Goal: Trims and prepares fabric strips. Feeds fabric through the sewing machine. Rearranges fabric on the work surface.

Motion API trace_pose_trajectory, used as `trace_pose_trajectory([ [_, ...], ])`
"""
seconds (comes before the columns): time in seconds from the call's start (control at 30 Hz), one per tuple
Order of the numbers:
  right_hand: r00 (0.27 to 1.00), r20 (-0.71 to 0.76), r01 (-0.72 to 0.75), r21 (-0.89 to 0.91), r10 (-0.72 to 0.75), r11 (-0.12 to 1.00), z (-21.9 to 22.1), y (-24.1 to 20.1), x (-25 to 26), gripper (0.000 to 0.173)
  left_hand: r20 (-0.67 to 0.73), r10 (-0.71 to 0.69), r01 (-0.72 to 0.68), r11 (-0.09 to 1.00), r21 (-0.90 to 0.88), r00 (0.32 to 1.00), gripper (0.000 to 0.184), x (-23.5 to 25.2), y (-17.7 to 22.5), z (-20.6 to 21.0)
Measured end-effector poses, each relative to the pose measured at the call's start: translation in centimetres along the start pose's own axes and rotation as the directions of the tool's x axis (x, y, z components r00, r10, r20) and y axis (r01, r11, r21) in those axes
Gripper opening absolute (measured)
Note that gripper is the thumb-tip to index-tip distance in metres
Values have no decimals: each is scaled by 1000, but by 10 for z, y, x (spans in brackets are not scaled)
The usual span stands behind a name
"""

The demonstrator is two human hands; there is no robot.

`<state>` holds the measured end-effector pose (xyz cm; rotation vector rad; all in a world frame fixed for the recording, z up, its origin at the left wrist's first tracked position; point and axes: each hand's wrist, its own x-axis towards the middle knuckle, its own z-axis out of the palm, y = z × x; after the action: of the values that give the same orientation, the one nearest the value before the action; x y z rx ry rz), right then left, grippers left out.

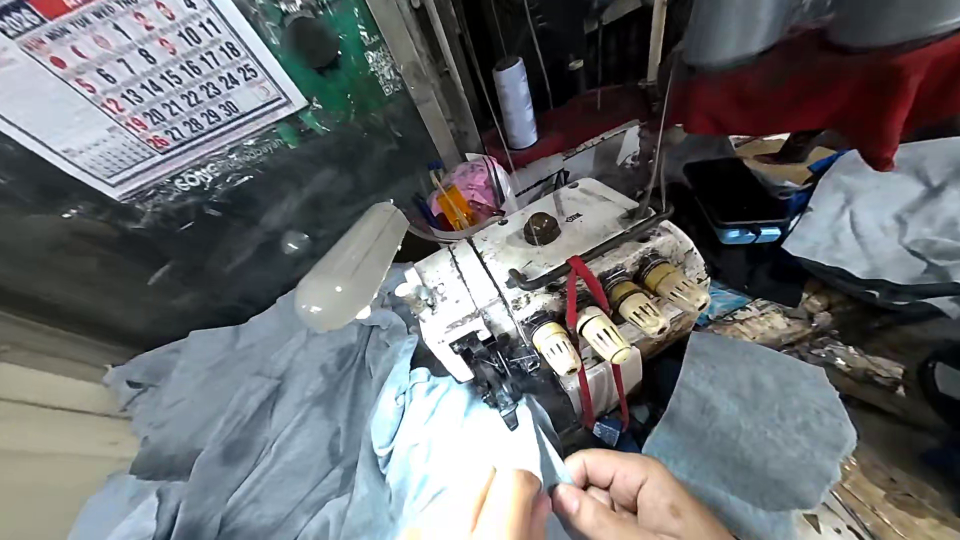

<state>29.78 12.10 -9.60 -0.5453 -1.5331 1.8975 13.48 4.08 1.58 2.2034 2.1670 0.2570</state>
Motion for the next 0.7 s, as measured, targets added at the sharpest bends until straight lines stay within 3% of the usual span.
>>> trace_pose_trajectory([
  [0.1,999,9,42,-6,-42,999,3,9,5,21,-201,-48,8,980,-199,978,23,4,-18,34],
  [0.2,995,45,93,-85,-89,992,-5,17,6,21,-362,-58,-32,971,-238,930,25,11,-48,55],
  [0.33,997,67,33,-52,-29,998,-10,10,-5,19,-266,-53,-47,933,-356,963,26,21,-86,41],
  [0.43,992,127,-3,3,3,1000,-14,6,-18,18,-103,-6,-36,913,-405,995,24,3,-74,-1],
  [0.5,984,176,-20,52,11,998,-16,10,-26,19,-7,30,-30,928,-370,1000,22,-15,-50,-27],
  [0.57,987,163,-26,54,17,998,-11,14,-32,19,-24,56,-61,952,-299,998,22,-27,-29,-33],
  [0.7,1000,15,-13,0,13,1000,3,14,-39,17,-41,28,-29,999,-23,999,29,-36,8,-3],
])
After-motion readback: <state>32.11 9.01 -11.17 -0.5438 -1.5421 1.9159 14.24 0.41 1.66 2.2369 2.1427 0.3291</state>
